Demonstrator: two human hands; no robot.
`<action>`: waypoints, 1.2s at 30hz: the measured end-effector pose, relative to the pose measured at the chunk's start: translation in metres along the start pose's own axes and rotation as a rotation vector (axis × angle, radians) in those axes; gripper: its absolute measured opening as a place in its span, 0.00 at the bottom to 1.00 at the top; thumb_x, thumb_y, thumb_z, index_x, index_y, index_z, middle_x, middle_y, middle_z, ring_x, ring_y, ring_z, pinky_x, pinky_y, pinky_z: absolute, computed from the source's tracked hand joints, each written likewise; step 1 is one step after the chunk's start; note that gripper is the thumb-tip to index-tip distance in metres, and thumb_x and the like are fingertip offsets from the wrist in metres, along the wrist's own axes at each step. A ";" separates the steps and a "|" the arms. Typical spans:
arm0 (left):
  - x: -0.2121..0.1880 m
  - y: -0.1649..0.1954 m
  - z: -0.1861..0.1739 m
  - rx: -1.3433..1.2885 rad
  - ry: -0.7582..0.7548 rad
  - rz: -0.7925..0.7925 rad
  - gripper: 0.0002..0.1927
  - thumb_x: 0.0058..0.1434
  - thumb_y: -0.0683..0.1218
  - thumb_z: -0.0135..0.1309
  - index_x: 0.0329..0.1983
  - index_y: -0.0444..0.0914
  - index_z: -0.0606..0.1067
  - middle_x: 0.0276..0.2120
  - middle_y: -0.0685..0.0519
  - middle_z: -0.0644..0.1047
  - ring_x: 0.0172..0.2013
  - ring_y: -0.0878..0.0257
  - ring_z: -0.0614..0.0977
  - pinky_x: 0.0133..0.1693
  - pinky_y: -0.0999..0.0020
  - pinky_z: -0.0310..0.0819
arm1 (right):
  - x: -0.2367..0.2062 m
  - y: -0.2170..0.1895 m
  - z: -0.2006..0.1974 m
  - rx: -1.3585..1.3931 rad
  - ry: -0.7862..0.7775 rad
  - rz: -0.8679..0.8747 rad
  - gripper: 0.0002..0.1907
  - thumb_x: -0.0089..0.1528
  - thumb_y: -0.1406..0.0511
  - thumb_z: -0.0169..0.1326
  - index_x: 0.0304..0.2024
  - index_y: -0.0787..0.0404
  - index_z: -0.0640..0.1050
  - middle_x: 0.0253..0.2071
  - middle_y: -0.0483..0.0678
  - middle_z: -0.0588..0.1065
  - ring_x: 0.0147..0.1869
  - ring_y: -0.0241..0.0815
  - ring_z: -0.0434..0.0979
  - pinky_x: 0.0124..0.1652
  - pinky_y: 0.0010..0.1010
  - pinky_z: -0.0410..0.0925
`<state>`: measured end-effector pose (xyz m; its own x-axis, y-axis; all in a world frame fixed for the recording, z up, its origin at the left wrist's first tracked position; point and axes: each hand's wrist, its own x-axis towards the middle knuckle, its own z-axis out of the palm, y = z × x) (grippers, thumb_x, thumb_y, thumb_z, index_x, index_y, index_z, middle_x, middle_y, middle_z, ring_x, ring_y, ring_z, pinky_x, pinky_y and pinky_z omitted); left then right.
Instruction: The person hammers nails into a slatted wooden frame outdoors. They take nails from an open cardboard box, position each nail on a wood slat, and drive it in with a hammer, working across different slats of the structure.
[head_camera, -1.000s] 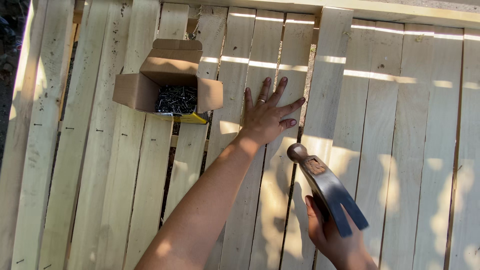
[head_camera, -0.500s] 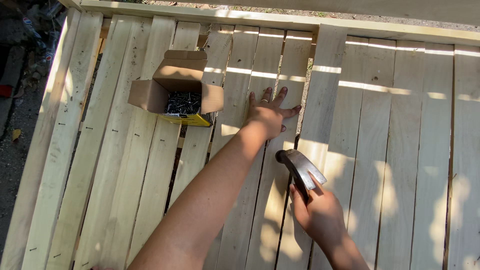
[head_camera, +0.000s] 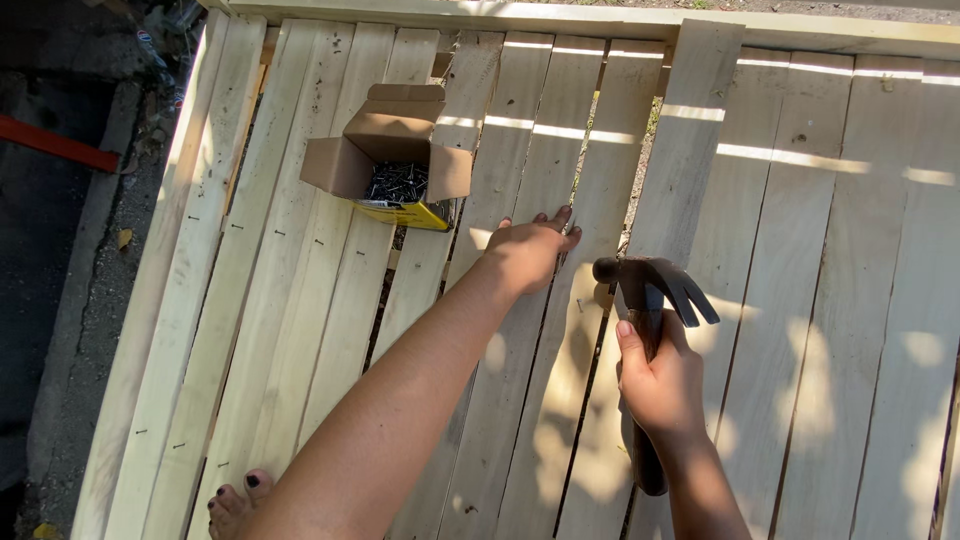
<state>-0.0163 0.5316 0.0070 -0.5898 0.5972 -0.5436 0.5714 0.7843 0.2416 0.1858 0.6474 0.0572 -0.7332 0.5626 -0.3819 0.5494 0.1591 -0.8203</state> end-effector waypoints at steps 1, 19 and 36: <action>0.001 0.001 0.002 0.030 -0.024 -0.004 0.32 0.70 0.39 0.38 0.73 0.62 0.60 0.77 0.65 0.49 0.74 0.64 0.58 0.73 0.46 0.44 | 0.001 0.002 -0.001 -0.031 0.005 -0.020 0.15 0.65 0.59 0.55 0.44 0.65 0.74 0.19 0.51 0.75 0.21 0.41 0.76 0.25 0.36 0.68; 0.016 -0.008 -0.017 0.230 -0.270 0.054 0.51 0.55 0.29 0.34 0.75 0.70 0.52 0.79 0.68 0.38 0.76 0.66 0.52 0.73 0.46 0.44 | 0.015 0.038 -0.021 -0.177 0.136 -0.142 0.20 0.56 0.62 0.65 0.45 0.65 0.74 0.31 0.55 0.79 0.35 0.51 0.79 0.38 0.40 0.70; -0.008 0.004 -0.011 0.136 -0.193 0.000 0.49 0.58 0.32 0.36 0.77 0.65 0.46 0.78 0.67 0.35 0.77 0.64 0.47 0.73 0.51 0.46 | 0.005 0.025 -0.014 -0.035 0.102 -0.058 0.17 0.59 0.65 0.62 0.46 0.66 0.72 0.32 0.54 0.78 0.33 0.52 0.81 0.36 0.39 0.71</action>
<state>-0.0158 0.5318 0.0209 -0.4768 0.5440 -0.6905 0.6512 0.7462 0.1382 0.2014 0.6655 0.0407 -0.7206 0.6307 -0.2878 0.5221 0.2206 -0.8238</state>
